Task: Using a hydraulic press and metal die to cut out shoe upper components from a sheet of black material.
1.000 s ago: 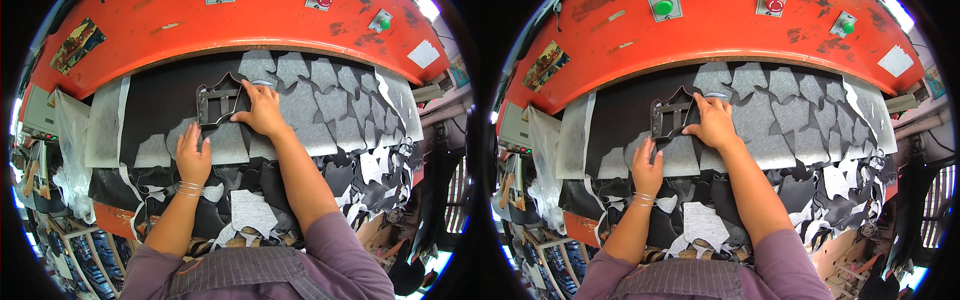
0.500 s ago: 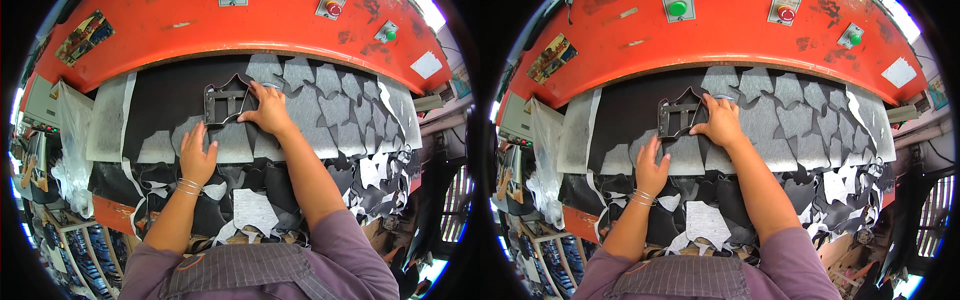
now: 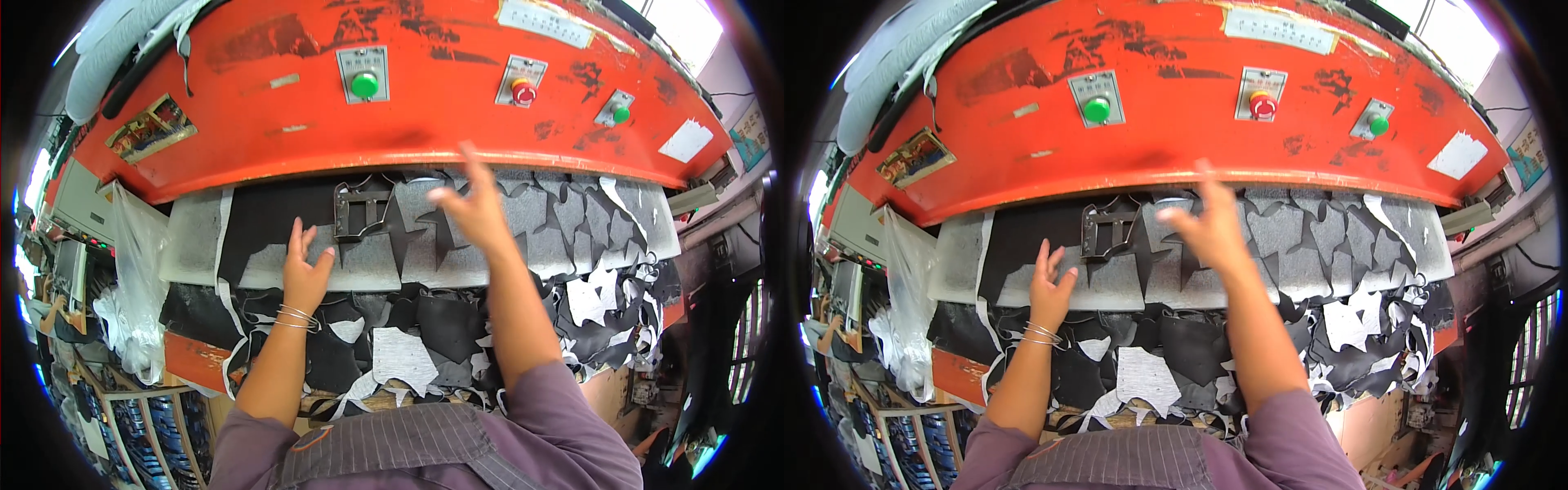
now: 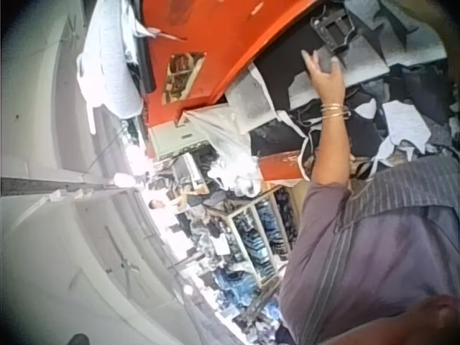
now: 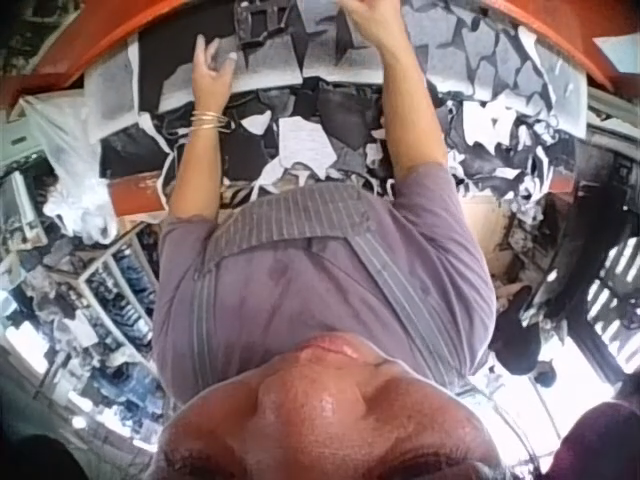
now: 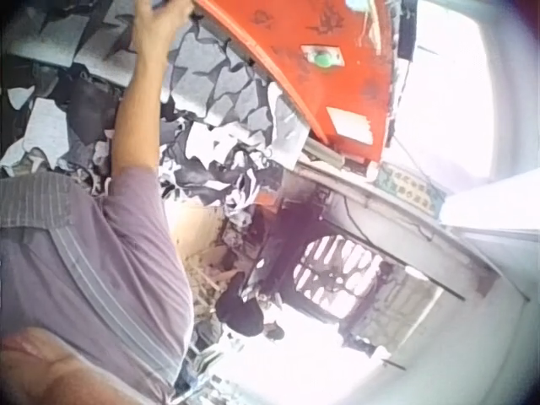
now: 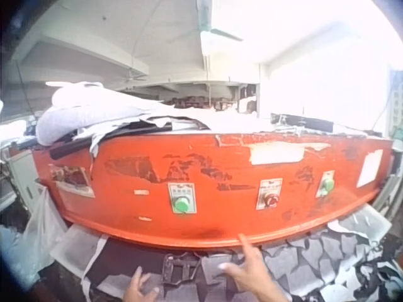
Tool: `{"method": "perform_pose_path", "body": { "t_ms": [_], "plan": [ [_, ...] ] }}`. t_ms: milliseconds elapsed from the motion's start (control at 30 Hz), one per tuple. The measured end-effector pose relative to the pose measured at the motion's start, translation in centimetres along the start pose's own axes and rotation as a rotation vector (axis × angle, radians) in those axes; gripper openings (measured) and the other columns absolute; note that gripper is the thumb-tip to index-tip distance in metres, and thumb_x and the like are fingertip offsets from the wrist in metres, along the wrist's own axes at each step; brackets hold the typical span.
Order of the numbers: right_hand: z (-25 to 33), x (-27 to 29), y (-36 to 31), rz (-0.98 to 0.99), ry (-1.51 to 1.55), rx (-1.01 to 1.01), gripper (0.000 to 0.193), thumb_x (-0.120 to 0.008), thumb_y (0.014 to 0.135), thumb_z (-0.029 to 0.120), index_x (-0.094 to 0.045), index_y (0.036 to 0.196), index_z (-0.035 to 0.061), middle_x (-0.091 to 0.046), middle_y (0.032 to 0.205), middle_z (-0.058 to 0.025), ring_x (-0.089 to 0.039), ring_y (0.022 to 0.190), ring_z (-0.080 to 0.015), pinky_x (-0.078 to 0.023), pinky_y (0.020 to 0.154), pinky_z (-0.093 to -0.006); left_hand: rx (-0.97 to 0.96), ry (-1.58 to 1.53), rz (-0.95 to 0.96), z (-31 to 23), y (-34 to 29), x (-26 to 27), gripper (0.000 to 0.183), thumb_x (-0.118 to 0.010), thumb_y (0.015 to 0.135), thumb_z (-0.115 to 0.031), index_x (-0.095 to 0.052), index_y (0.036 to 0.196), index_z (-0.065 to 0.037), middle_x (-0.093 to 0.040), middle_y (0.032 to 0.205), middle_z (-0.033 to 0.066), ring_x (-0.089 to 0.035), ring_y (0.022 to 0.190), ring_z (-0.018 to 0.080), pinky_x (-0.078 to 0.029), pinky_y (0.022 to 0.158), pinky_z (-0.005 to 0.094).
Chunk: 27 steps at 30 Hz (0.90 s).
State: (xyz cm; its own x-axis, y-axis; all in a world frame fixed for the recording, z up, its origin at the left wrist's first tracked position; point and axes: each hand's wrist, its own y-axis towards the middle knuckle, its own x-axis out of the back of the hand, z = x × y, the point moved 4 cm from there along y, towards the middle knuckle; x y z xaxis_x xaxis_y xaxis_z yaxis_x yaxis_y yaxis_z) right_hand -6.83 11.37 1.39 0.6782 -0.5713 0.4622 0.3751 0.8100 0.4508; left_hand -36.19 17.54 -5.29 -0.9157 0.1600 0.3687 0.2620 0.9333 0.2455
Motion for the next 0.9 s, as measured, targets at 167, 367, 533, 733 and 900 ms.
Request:
{"method": "perform_pose_path", "body": {
  "t_ms": [167,367,533,733,900],
  "plan": [
    [-0.1,16.8,3.1,-0.795,0.121,-0.015,0.048,-0.050,0.099,0.028,-0.042,0.134,-0.0030,-0.047,0.132,-0.0153,-0.044,0.122,-0.0213,-0.035,0.103,-0.0351,-0.059,-0.191,0.169,-10.1,3.8,-1.0,0.030,-0.061,0.088,-0.013,-0.061,0.116,0.000,-0.067,0.109,0.0134,-0.060,0.110,0.0199,-0.047,0.091,0.0322],
    [-4.4,29.1,8.0,-1.215,-0.521,-0.081,0.075,-0.034,0.098,0.053,-0.033,0.137,-0.0107,-0.032,0.141,-0.0335,-0.032,0.131,-0.0433,-0.023,0.110,-0.0470,-0.920,0.164,-0.182,-25.0,7.4,-2.8,0.016,-0.061,0.088,-0.010,-0.061,0.074,-0.003,-0.053,0.066,0.0102,-0.053,0.066,0.0286,-0.042,0.061,0.0377],
    [-2.1,28.9,5.4,-0.917,-0.356,-0.145,0.083,-0.031,0.097,0.056,-0.013,0.145,-0.0088,-0.011,0.152,-0.0299,-0.008,0.143,-0.0383,-0.008,0.116,-0.0429,-0.682,0.313,0.144,-25.2,5.2,-1.7,0.030,-0.059,0.087,-0.021,-0.050,0.064,-0.004,-0.050,0.068,0.0146,-0.050,0.069,0.0347,-0.041,0.062,0.0449],
    [4.4,29.9,-1.1,-0.866,-0.118,-0.133,0.070,-0.041,0.097,0.049,-0.032,0.141,-0.0054,-0.032,0.146,-0.0230,-0.031,0.136,-0.0319,-0.025,0.111,-0.0408,-0.189,0.527,0.288,-16.3,-9.5,7.8,0.032,-0.060,0.088,-0.029,-0.059,0.067,-0.006,-0.054,0.068,0.0111,-0.057,0.069,0.0308,-0.045,0.060,0.0433],
    [12.1,23.2,-2.9,-0.565,-0.085,0.309,0.042,-0.042,0.101,0.021,-0.042,0.133,-0.0067,-0.046,0.138,-0.0180,-0.046,0.127,-0.0269,-0.035,0.105,-0.0382,-0.133,0.393,0.128,-11.3,-22.6,10.5,0.028,-0.065,0.081,-0.035,-0.065,0.068,-0.009,-0.057,0.073,0.0086,-0.058,0.074,0.0285,-0.047,0.066,0.0420]
  ]
}}
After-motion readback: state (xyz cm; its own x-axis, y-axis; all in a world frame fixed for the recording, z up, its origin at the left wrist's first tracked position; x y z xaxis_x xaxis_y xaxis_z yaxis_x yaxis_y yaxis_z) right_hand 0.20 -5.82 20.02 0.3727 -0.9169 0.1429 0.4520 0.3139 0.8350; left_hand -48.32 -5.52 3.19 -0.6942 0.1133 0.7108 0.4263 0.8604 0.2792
